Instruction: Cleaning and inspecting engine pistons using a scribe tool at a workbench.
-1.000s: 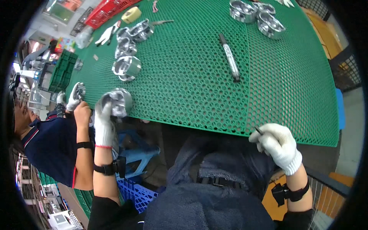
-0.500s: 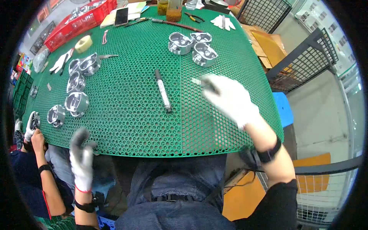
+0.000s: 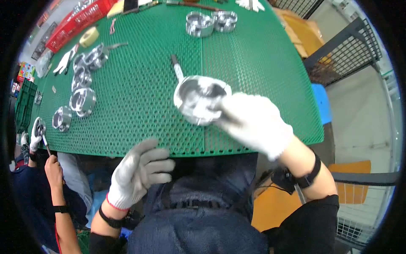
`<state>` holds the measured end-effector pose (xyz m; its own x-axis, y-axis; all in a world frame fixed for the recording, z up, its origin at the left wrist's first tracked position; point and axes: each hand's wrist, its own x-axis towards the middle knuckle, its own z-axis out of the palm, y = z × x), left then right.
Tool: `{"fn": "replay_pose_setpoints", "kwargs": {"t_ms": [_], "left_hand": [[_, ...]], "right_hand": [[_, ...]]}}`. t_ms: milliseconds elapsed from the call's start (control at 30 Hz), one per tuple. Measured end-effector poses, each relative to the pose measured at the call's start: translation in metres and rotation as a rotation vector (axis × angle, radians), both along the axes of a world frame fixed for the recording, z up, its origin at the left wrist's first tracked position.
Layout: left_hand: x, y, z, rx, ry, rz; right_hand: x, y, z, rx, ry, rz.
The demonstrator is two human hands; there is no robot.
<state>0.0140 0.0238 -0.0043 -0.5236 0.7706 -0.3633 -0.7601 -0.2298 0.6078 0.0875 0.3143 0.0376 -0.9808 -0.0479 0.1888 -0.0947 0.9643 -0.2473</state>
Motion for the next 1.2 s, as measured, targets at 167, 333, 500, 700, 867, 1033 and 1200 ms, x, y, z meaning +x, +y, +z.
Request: {"fn": "replay_pose_setpoints", "kwargs": {"t_ms": [167,333,500,700,867,1033,1200], "left_hand": [[0.015,0.014,-0.004,-0.176,0.262,-0.285],[0.019,-0.023,0.002,-0.4,0.812,-0.61],[0.028,-0.018,0.009,-0.365,1.016,-0.73],[0.028,-0.013,0.014,-0.375,1.078,-0.845],[0.032,-0.031,0.007,-0.42,1.1,-0.75],[0.035,-0.039,0.0,-0.421,1.044,-0.693],[0.031,-0.045,-0.009,-0.365,1.022,-0.501]], "right_hand": [[0.053,-0.059,0.004,0.03,-0.088,0.509],[0.053,-0.033,0.006,-0.305,-0.185,0.423],[0.049,-0.043,-0.004,-0.149,-0.329,0.504],[0.044,-0.06,-0.016,-0.261,-0.376,0.528],[0.073,-0.062,-0.018,-0.182,-0.436,0.541],[0.098,-0.07,-0.043,-0.393,-0.443,0.511],[0.098,-0.075,-0.061,-0.816,-0.397,0.295]]}}
